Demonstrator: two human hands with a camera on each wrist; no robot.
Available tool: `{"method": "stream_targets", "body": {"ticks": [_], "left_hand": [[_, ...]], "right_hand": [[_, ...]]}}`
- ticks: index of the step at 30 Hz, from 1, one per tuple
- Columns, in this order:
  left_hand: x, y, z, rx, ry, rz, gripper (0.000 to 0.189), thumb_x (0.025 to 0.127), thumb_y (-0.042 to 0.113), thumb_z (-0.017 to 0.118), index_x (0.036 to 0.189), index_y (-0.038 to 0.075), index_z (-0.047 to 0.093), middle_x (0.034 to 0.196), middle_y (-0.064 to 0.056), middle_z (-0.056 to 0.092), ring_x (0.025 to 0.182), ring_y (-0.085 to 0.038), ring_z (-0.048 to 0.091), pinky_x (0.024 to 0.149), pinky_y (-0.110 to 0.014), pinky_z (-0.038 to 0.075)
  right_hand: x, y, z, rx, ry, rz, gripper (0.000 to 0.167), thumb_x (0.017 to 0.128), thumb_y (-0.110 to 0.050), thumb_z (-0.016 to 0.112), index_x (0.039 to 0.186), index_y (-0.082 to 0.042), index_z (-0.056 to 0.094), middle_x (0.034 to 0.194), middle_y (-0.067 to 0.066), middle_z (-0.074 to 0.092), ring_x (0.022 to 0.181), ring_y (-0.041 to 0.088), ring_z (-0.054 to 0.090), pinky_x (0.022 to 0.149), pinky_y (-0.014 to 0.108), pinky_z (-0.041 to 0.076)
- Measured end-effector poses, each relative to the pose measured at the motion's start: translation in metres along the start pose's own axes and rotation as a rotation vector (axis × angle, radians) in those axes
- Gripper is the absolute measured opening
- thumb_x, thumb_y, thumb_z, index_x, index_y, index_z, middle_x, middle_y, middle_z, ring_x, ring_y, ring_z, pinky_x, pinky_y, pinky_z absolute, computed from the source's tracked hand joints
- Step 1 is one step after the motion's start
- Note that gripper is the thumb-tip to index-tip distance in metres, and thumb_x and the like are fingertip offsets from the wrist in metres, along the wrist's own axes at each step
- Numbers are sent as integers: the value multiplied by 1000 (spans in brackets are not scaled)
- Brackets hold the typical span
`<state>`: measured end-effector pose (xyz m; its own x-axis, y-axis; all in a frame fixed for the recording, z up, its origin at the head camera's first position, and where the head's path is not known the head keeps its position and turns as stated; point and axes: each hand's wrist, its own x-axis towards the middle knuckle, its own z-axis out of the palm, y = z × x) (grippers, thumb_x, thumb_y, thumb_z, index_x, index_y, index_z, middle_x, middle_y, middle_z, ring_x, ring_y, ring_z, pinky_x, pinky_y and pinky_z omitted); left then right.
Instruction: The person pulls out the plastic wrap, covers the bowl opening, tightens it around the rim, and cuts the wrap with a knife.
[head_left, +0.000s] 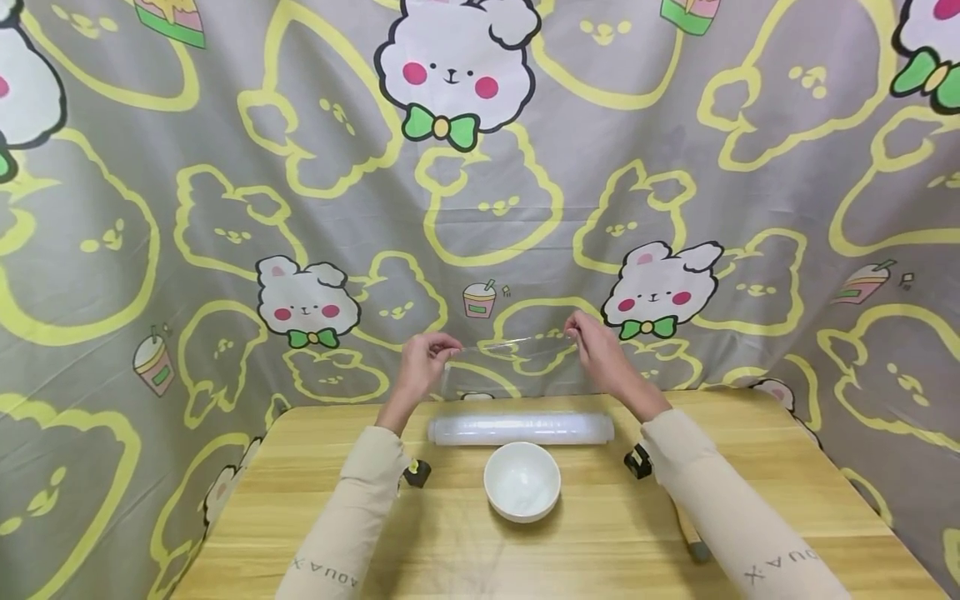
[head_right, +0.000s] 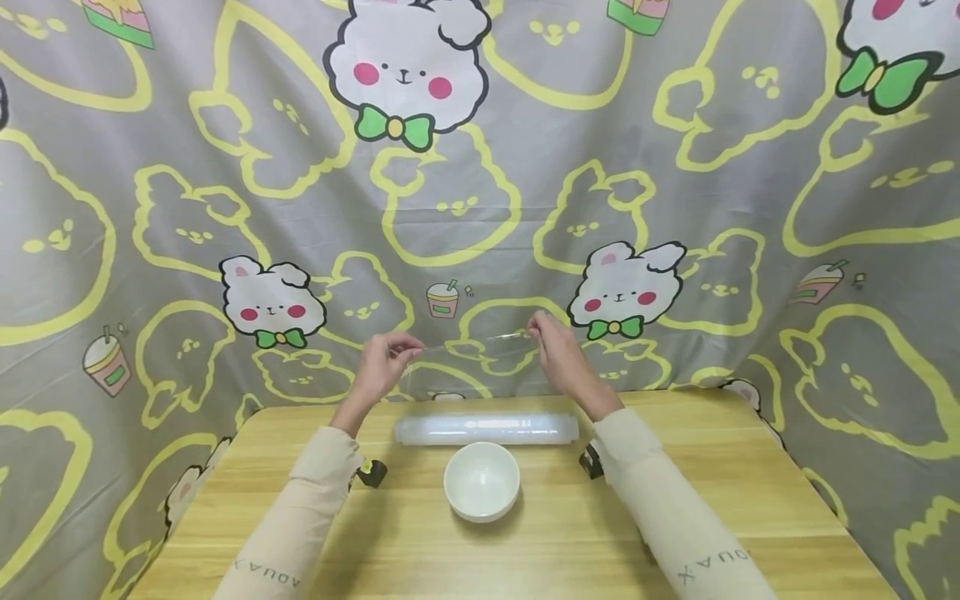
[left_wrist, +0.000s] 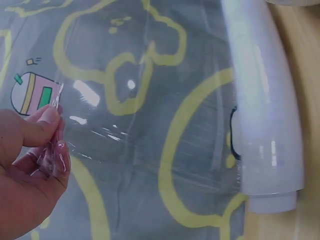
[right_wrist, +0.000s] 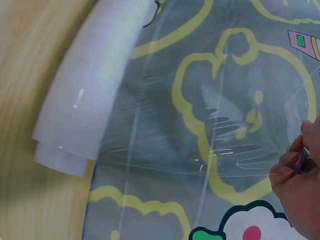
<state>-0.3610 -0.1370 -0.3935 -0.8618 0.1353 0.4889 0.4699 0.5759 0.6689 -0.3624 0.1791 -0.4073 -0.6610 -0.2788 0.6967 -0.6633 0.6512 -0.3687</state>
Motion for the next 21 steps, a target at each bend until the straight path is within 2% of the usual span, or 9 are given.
{"method": "stream_targets", "body": {"ticks": [7, 16, 21], "left_hand": [[2, 9, -9, 14, 50, 37, 6, 90, 0, 76, 87, 3, 80, 84, -7, 75, 72, -21, 67, 61, -24, 51], [5, 22, -15, 4, 63, 49, 6, 90, -1, 76, 87, 3, 79, 83, -9, 73, 73, -23, 66, 65, -27, 53], [6, 26, -19, 18, 76, 60, 6, 89, -2, 76, 87, 3, 79, 83, -9, 72, 75, -23, 67, 67, -28, 55]], "right_hand": [[9, -6, -7, 8, 0, 3, 7, 103, 0, 54, 100, 5, 58, 92, 20, 62, 80, 28, 56, 71, 42, 50], [19, -9, -14, 19, 39, 4, 8, 105, -3, 52, 99, 1, 57, 91, 19, 62, 83, 29, 57, 73, 43, 50], [24, -10, -16, 25, 57, -28, 8, 104, -2, 53, 98, 3, 57, 91, 16, 61, 83, 29, 59, 73, 42, 51]]}}
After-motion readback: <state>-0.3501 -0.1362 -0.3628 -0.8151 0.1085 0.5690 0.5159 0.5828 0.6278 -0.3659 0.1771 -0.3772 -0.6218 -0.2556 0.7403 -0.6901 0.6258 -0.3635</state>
